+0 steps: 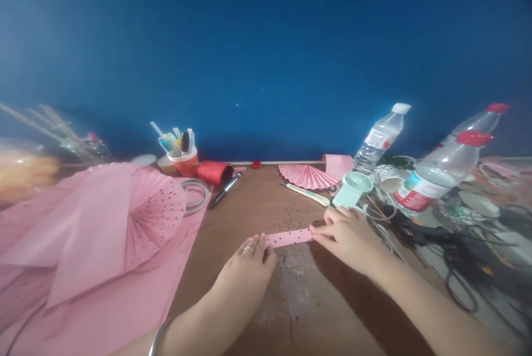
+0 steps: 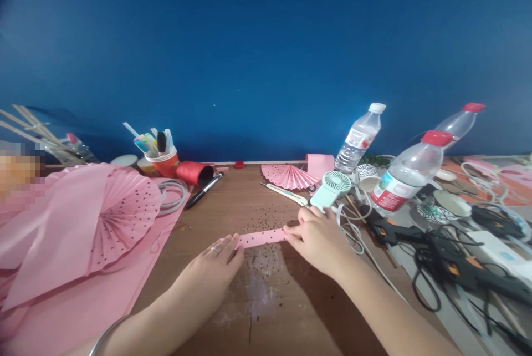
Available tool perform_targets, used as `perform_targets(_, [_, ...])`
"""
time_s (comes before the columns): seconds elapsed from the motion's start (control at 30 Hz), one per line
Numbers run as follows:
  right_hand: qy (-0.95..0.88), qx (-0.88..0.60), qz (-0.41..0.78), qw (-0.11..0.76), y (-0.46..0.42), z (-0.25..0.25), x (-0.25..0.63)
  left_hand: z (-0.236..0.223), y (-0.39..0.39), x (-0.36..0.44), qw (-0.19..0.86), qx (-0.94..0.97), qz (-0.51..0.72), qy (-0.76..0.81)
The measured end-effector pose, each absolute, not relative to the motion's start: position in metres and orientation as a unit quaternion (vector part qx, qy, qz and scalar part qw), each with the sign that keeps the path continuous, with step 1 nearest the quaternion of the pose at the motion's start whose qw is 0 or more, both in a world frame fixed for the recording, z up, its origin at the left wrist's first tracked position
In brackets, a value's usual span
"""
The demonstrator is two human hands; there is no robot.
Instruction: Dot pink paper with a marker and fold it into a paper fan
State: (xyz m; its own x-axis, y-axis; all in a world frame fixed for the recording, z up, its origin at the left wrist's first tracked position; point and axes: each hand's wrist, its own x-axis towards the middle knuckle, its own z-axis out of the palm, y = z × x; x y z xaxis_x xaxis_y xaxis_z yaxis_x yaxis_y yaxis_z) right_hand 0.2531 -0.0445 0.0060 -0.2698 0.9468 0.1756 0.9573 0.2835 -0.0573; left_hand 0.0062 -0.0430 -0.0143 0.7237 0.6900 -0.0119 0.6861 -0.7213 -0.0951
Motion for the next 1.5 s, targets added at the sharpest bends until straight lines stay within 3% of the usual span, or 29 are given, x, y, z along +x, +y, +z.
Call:
perform_targets(0.3, [-0.75,-0.657,-0.066,0.034,-0.042,0.011,0.26,-0.01,-0.038,0.008,0.049,-0.931,0.012,-0.361])
perform_targets(0.43, [-0.775,-0.624,-0.065,0.08,-0.044,0.003,0.241,-0.003,-0.031,0.011,0.032,-0.921,0.008,-0.388])
perform_targets(0.57, [-0.82,-0.549,0.044,0.156,-0.048,-0.001,0.21,0.001,-0.023,0.011,0.021,-0.915,-0.029,-0.402])
perform_targets(0.97, [-0.78,-0.56,0.203,0.191,-0.032,0.001,0.206,0.002,-0.016,0.009,-0.088,-0.904,-0.095,-0.406])
perform_targets(1.5, [-0.795,-0.534,0.181,0.222,-0.035,-0.004,0.208,-0.001,-0.013,0.004,-0.09,-0.9,-0.101,-0.415])
